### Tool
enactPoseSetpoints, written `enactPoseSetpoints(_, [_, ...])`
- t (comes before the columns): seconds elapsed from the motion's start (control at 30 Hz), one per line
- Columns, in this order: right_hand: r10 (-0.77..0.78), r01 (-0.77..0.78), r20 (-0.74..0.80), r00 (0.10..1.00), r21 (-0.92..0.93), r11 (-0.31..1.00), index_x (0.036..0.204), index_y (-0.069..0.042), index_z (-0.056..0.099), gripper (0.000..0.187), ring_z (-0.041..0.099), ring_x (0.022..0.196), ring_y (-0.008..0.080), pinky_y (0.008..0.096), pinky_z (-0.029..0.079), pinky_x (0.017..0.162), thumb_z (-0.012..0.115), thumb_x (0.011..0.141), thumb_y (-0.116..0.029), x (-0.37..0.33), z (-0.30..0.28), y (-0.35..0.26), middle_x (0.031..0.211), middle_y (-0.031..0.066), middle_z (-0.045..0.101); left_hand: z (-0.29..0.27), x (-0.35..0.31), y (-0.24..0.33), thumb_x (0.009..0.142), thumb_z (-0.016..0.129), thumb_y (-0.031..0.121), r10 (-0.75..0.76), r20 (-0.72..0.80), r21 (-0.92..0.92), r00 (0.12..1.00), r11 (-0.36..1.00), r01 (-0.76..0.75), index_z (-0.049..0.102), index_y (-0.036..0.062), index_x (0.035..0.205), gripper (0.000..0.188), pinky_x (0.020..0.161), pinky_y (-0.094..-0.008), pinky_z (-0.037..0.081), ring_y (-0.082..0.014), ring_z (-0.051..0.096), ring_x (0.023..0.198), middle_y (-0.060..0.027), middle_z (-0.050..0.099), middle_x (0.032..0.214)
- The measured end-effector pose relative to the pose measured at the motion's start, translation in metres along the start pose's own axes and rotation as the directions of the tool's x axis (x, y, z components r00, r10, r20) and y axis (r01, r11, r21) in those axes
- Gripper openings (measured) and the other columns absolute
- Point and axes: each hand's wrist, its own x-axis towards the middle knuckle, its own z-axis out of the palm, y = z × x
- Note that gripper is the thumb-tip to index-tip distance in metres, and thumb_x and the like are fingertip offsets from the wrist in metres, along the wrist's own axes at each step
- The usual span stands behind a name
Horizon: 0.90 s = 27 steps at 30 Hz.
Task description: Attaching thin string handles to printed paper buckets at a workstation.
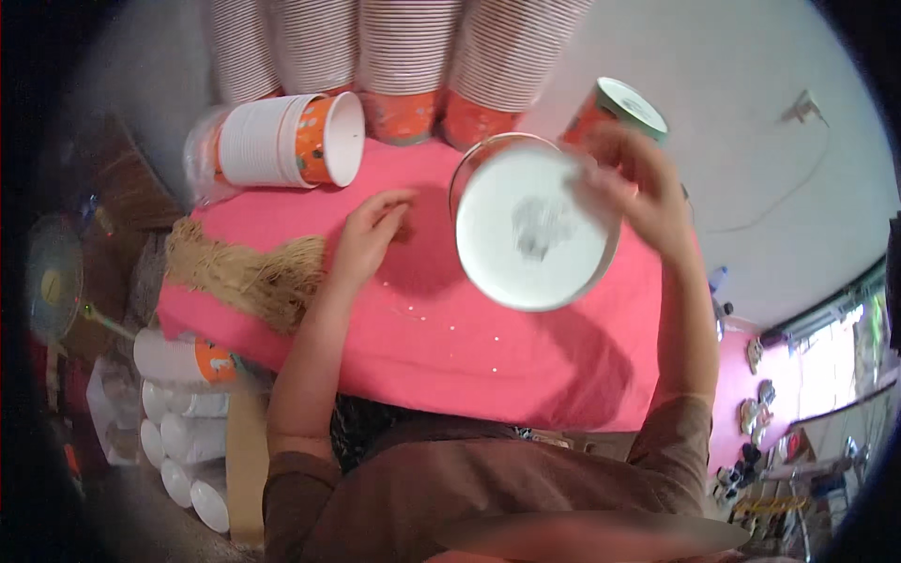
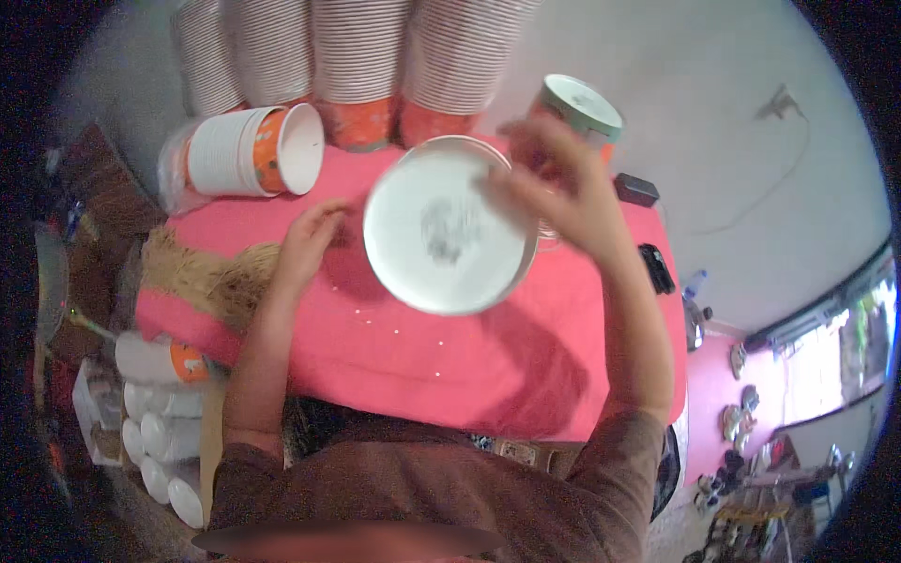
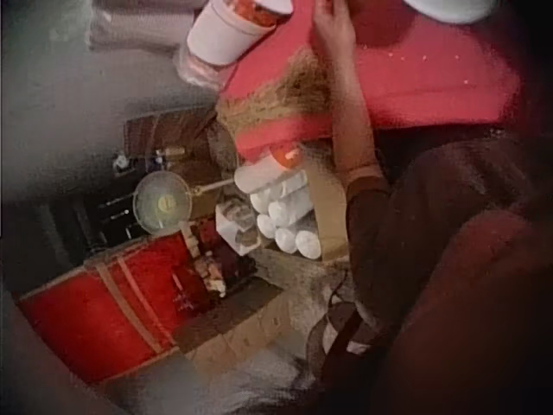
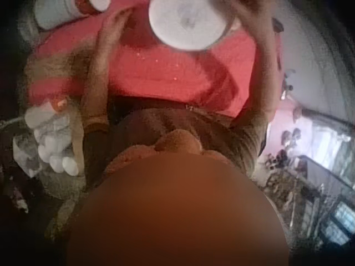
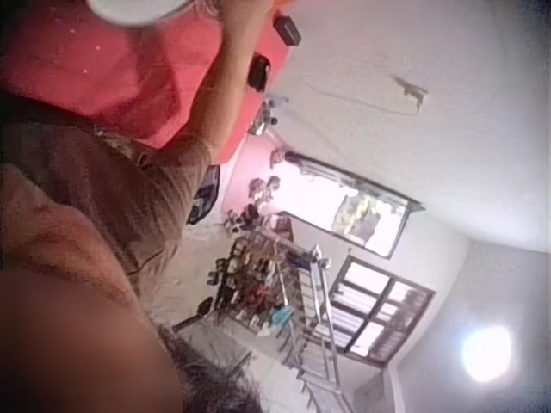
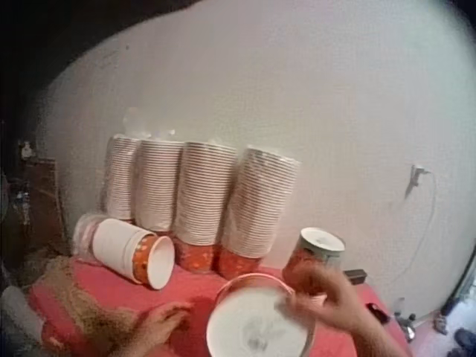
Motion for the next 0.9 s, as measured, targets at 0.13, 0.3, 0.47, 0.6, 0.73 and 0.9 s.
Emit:
enactPoseSetpoints(0.13, [0.205,-0.186,-0.257,0.944,0.094,0.978,0.11,-0.005,0.064,0.033,0.057,0.088,0.009,0.0248,0.046,0.076,0.059,0.091,-0.031,0.047,-0.054,0.011,0.099,0.001,0.063,-0.003,-0.019,-0.026,0.096,0.054,0.011,-0.235,0.056,-0.008,0.971,0.972,0.235,0.06,0.0011,0.114,0.022,0.067,-0.0225,0.05,-0.0095,0.06,0.075,-0.0024,0.062,0.09])
enactPoseSetpoints(0.3, [0.386,-0.301,-0.304,0.871,0.292,0.908,0.123,-0.013,0.061,0.044,0.059,0.072,0.0085,0.0235,0.049,0.062,0.058,0.089,-0.041,0.074,-0.195,0.094,0.093,-0.001,0.064,0.017,-0.013,-0.037,0.094,0.056,0.011,-0.224,0.119,0.056,0.967,0.974,0.219,0.061,0.0002,0.11,0.02,0.066,-0.0211,0.049,-0.007,0.058,0.073,-0.0003,0.062,0.087])
enactPoseSetpoints(0.47, [0.409,-0.279,-0.414,0.813,0.341,0.898,0.095,-0.01,0.065,0.04,0.063,0.064,0.0192,0.033,0.055,0.056,0.061,0.084,-0.049,0.096,-0.163,0.036,0.079,0.0053,0.064,0.004,-0.021,-0.041,0.094,0.056,0.01,-0.244,0.087,0.086,0.966,0.968,0.236,0.062,0.0001,0.108,0.018,0.065,-0.0207,0.048,-0.0063,0.058,0.073,0.0,0.062,0.085])
enactPoseSetpoints(0.6, [0.347,-0.27,-0.427,0.835,0.231,0.935,0.094,-0.008,0.064,0.042,0.062,0.063,0.0197,0.035,0.055,0.057,0.059,0.086,-0.049,0.098,-0.182,0.042,0.077,0.0069,0.063,0.005,-0.019,-0.047,0.093,0.056,0.009,-0.21,0.126,0.073,0.97,0.977,0.202,0.063,0.0,0.107,0.018,0.065,-0.0207,0.048,-0.0059,0.057,0.072,0.0004,0.062,0.084])
enactPoseSetpoints(0.73, [0.43,-0.393,-0.43,0.794,0.176,0.903,0.092,-0.007,0.063,0.043,0.059,0.057,0.0203,0.0315,0.05,0.052,0.058,0.085,-0.049,0.103,-0.195,0.078,0.075,0.0089,0.062,0.01,-0.021,-0.041,0.093,0.057,0.007,-0.223,0.125,0.151,0.967,0.967,0.204,0.063,-0.0007,0.106,0.017,0.064,-0.0204,0.047,-0.0053,0.056,0.072,0.0006,0.062,0.083])
enactPoseSetpoints(0.9, [0.499,-0.464,-0.416,0.76,0.19,0.865,0.089,-0.009,0.061,0.04,0.057,0.059,0.0129,0.0259,0.051,0.054,0.064,0.082,-0.048,0.098,-0.209,0.148,0.072,0.0032,0.056,0.011,-0.021,-0.039,0.092,0.057,0.006,-0.206,0.116,0.203,0.972,0.963,0.18,0.063,-0.0014,0.105,0.016,0.064,-0.0204,0.047,-0.0054,0.055,0.072,0.001,0.061,0.08])
